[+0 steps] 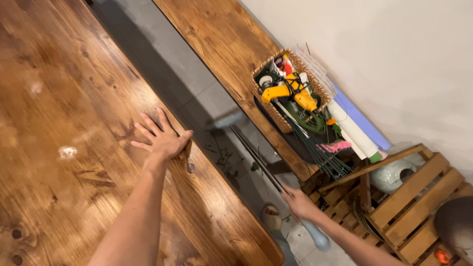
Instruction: The person sweeps plant debris and trimmings from a tile floor using a broom and dustpan, then picks up remaining floral stems by hand and places them into a black trash bag.
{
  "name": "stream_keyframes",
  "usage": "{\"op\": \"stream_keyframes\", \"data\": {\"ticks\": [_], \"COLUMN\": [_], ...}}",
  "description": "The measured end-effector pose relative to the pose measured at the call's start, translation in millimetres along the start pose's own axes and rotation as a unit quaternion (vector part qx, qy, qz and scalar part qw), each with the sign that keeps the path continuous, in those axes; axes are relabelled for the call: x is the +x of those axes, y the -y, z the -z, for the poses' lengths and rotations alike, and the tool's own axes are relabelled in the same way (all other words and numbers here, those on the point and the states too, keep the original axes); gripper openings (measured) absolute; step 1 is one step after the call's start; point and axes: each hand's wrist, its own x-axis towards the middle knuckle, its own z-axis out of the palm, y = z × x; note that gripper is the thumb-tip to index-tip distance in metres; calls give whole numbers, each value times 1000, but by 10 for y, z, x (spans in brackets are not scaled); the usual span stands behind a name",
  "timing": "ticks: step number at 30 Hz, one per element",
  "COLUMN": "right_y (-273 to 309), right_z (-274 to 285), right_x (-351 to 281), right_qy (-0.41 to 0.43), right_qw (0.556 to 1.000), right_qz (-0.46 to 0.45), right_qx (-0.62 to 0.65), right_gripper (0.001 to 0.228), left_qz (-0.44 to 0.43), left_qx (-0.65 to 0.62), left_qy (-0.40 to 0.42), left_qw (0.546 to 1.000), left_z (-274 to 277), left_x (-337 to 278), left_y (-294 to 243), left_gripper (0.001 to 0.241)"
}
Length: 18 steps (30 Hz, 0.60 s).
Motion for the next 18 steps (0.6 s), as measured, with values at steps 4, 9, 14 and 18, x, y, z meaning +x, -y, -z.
{"op": "stream_keyframes", "data": {"ticks": [4, 9, 14, 18], "right_y": [445, 468, 676, 749], "right_z": [-146, -131, 113, 293], "right_x": [664, 1065, 833, 453], "right_qy": [-59, 17, 47, 28], "right_qw": [984, 964, 923, 883], "right_qz": [-18, 2, -14, -1], "right_qx": [-168, -266, -381, -469], "right_gripper": [49, 44, 41, 44], "left_qz": [-12, -7, -8, -9], "left_qx": [2, 12, 2, -5], "left_qy": [-47, -63, -55, -52], "left_qw": [999, 998, 998, 999], "left_z": [-143, -211, -112, -101], "left_x": [90, 112, 53, 13], "left_y": [93, 119, 80, 58], "left_gripper": [119, 117, 117, 115]}}
